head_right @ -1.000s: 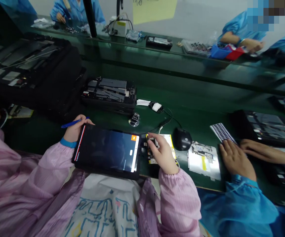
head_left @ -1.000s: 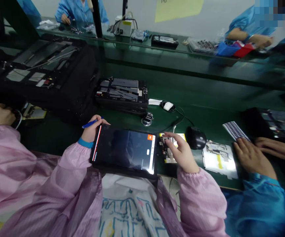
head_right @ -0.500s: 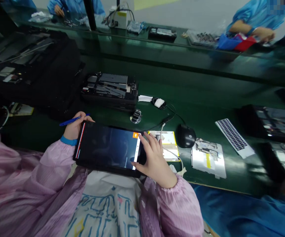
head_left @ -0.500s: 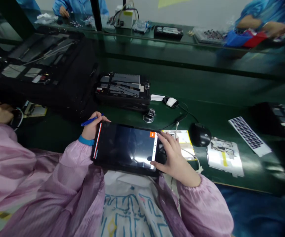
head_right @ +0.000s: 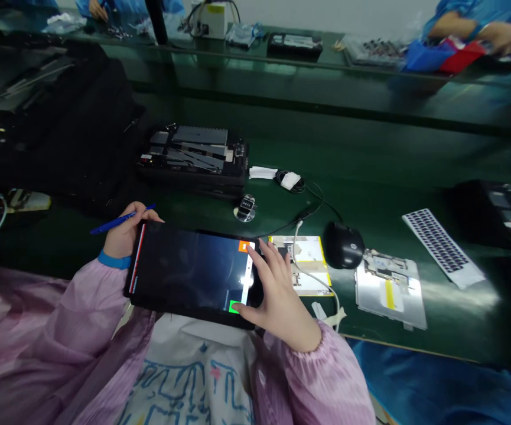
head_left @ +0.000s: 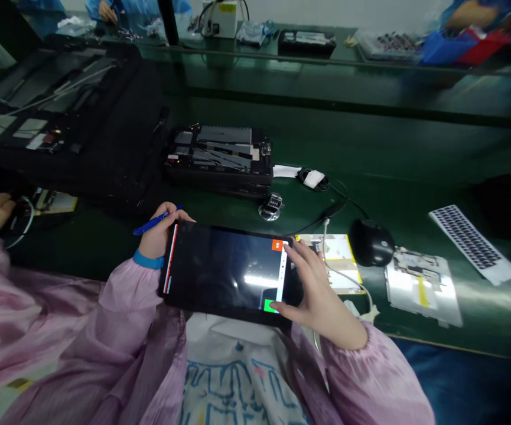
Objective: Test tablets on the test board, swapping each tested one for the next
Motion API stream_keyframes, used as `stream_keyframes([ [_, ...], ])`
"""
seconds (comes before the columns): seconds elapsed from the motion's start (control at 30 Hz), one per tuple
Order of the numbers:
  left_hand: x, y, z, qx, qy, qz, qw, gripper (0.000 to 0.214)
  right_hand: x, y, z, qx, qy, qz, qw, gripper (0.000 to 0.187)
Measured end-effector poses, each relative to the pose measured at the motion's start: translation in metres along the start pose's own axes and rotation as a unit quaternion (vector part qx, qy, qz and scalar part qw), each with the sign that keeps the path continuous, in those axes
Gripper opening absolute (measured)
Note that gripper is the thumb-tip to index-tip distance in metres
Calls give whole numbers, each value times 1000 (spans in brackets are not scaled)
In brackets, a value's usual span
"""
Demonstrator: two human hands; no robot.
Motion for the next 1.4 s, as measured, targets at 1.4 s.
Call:
stream_keyframes([
  [1.4, -5, 10, 4, -13, 2, 24, 1000, 40, 0, 8, -27, 194, -21, -118, 974, 84],
])
Point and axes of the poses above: each hand's wrist, its own x-axis towards the middle knuckle, its own y-axis out of the palm, z = x × y, the point moved 6 cm from there along x, towards the middle knuckle, and after that the axes turned 3 degrees about y, right-handed, at the moved point
